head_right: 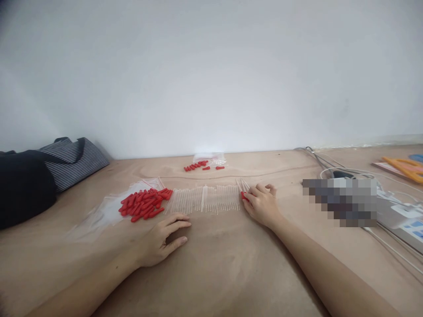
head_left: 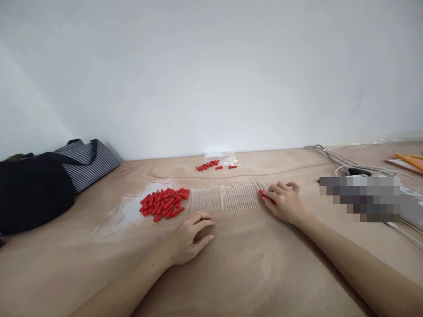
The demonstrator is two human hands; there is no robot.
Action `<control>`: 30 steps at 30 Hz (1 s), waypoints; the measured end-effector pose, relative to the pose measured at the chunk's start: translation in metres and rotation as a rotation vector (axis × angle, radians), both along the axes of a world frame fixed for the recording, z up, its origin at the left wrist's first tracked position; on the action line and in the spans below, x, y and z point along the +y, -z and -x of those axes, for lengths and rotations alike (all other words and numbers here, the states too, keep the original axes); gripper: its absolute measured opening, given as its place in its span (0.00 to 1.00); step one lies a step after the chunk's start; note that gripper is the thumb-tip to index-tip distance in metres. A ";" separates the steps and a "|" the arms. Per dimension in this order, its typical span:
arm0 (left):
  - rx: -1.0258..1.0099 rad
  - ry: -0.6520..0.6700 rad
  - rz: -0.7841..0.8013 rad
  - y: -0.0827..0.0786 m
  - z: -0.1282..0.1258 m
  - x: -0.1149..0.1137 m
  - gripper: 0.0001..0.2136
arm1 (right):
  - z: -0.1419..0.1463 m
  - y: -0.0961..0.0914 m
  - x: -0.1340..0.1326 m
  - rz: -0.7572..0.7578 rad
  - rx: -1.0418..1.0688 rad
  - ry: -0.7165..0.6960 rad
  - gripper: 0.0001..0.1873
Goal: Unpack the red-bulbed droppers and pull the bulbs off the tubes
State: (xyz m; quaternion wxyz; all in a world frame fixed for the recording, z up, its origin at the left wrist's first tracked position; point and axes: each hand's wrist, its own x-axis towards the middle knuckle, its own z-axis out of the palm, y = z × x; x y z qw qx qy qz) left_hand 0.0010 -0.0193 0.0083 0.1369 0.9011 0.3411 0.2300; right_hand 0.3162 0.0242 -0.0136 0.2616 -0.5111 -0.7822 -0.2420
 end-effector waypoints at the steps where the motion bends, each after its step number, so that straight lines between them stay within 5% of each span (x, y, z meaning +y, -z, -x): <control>1: -0.023 -0.002 0.011 0.000 -0.001 0.000 0.11 | 0.001 -0.001 -0.001 -0.043 0.014 0.008 0.12; 7: -0.294 -0.167 0.202 0.006 -0.014 0.002 0.10 | 0.030 -0.005 -0.019 -0.252 0.182 -0.148 0.06; 15: -0.542 -0.145 0.630 0.013 -0.061 0.008 0.16 | 0.084 -0.003 -0.047 -0.180 0.228 -0.494 0.04; 20: -0.574 -0.233 0.611 0.018 -0.073 0.007 0.12 | 0.084 -0.003 -0.045 -0.152 0.184 -0.563 0.05; 24: -0.337 -0.229 0.426 0.014 -0.057 0.005 0.10 | 0.076 -0.005 -0.042 -0.282 0.247 -0.457 0.07; 30: -0.147 -0.166 0.220 0.003 -0.041 0.003 0.07 | 0.072 -0.003 -0.031 -0.011 0.152 -0.509 0.10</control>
